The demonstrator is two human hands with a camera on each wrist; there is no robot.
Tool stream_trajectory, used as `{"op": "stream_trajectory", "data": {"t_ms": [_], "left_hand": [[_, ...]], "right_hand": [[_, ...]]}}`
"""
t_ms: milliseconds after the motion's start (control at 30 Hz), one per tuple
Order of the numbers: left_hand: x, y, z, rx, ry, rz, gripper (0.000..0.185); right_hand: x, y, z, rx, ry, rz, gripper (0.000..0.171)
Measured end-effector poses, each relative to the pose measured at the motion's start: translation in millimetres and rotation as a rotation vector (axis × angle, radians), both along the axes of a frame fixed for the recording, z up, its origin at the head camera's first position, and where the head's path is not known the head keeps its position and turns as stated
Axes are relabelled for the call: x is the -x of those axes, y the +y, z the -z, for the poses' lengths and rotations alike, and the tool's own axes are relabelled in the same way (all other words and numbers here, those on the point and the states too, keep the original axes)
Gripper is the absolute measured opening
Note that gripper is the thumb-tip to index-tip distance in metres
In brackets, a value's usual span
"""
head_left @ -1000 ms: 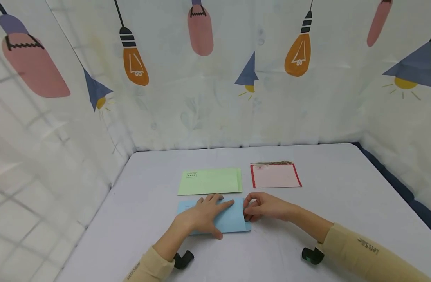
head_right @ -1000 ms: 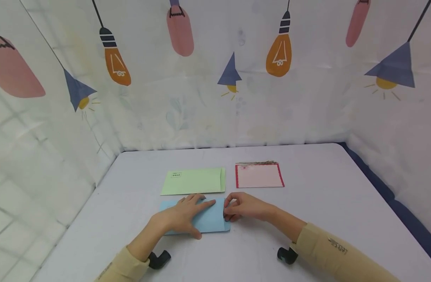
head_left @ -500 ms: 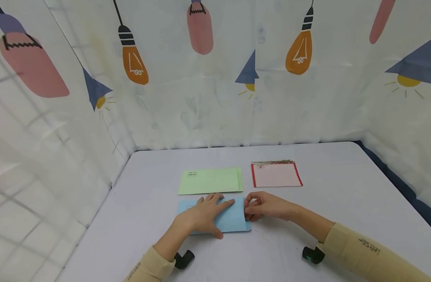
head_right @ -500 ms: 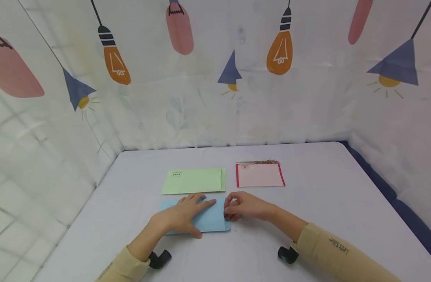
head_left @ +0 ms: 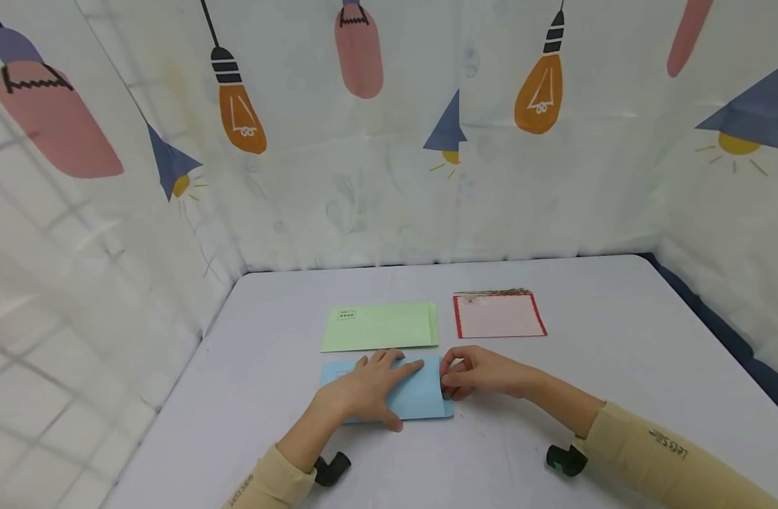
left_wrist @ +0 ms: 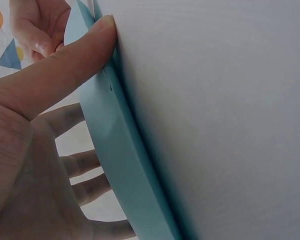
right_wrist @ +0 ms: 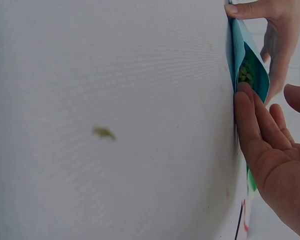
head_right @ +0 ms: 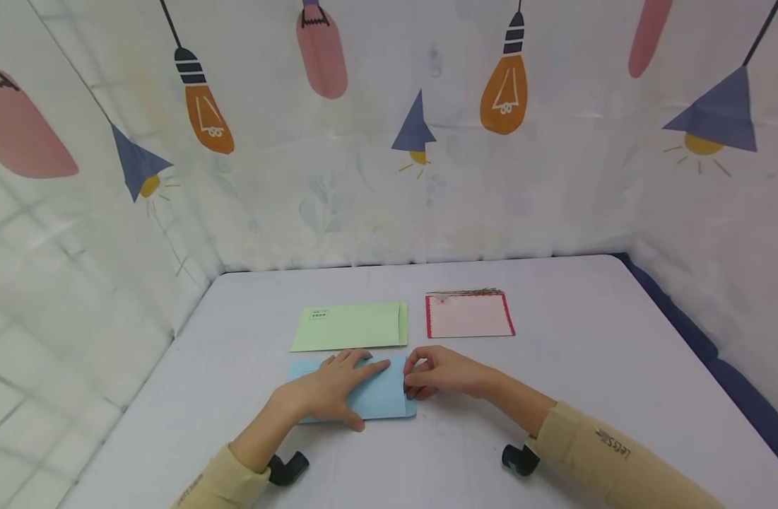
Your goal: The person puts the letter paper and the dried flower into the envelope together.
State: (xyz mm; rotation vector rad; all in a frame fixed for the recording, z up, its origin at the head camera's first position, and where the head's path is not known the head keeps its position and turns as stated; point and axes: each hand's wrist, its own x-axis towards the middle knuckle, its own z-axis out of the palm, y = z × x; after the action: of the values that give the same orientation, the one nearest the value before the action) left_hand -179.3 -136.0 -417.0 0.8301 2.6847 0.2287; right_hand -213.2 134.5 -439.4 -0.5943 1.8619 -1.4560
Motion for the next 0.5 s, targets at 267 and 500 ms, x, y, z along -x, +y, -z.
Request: {"op": "stream_trajectory", "data": {"t_ms": [267,500], "left_hand": [[0.1,-0.4,-0.9,0.003,-0.001,0.003,0.100],[-0.5,-0.2,-1.7,0.004,0.006,0.010,0.100]], "right_hand": [[1.7,-1.0,1.1,0.002,-0.005,-0.002,0.021],[1.8,-0.6,0.7,0.003,-0.004,-0.004,0.020]]}}
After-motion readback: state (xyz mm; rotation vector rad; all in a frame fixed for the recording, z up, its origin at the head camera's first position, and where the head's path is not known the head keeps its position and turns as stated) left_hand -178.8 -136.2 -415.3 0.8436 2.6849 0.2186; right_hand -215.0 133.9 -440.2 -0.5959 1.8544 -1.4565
